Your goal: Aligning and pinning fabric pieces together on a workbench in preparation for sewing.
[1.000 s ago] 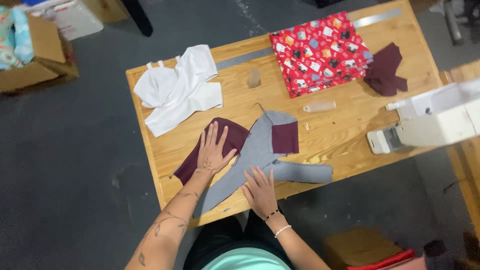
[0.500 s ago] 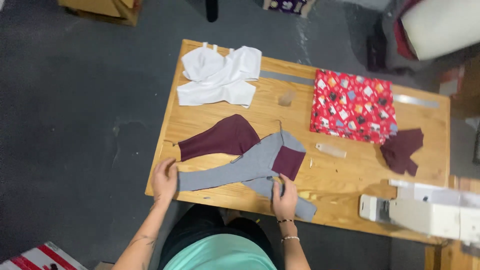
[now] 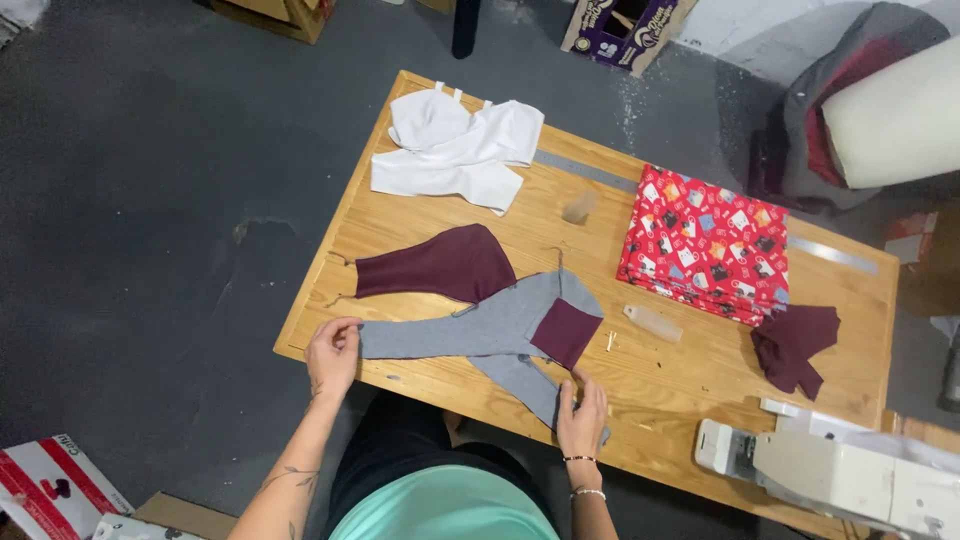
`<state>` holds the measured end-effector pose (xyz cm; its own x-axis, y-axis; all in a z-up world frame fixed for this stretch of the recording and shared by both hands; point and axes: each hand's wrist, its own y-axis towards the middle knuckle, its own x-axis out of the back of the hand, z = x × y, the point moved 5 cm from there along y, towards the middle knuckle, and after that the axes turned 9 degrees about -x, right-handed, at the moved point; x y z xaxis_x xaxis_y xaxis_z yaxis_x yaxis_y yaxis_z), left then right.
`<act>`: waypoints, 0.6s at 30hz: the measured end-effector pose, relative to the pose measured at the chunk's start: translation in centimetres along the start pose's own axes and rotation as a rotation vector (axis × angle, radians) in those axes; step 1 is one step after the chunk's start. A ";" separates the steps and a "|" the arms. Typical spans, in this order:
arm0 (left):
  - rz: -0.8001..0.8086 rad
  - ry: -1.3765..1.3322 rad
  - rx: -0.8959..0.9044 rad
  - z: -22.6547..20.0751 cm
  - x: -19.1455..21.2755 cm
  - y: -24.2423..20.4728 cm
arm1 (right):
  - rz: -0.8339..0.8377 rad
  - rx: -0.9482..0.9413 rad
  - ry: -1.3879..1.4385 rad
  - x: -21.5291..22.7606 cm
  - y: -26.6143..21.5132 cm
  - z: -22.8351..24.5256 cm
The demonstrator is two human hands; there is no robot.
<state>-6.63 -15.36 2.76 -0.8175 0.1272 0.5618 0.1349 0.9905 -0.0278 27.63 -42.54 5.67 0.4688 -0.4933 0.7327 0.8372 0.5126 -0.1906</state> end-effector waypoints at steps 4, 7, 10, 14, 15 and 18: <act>0.080 -0.019 0.005 -1.3 -2.9 -1.0 | -0.019 -0.027 0.014 0.2 0.0 -2.2; 0.155 -0.054 0.001 -2.7 -5.1 -1.0 | -0.019 -0.019 0.006 0.8 0.1 -3.0; 0.253 -0.069 -0.026 -4.8 -6.7 -0.7 | 0.002 -0.054 -0.005 1.5 0.3 -3.6; 0.280 -0.012 -0.031 -5.0 -7.5 -0.3 | 0.003 -0.096 -0.006 1.3 1.2 -4.2; 0.289 -0.028 -0.016 -5.0 -7.6 -0.4 | 0.004 -0.108 -0.013 1.2 1.4 -4.3; 0.315 0.025 0.072 -2.1 -8.9 -0.4 | -0.074 -0.040 -0.014 0.6 2.0 -4.4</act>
<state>1.79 -16.96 -0.53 -0.7275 0.4277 0.5365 0.3385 0.9039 -0.2617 30.82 -44.91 2.80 0.4017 -0.5186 0.7548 0.8802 0.4463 -0.1617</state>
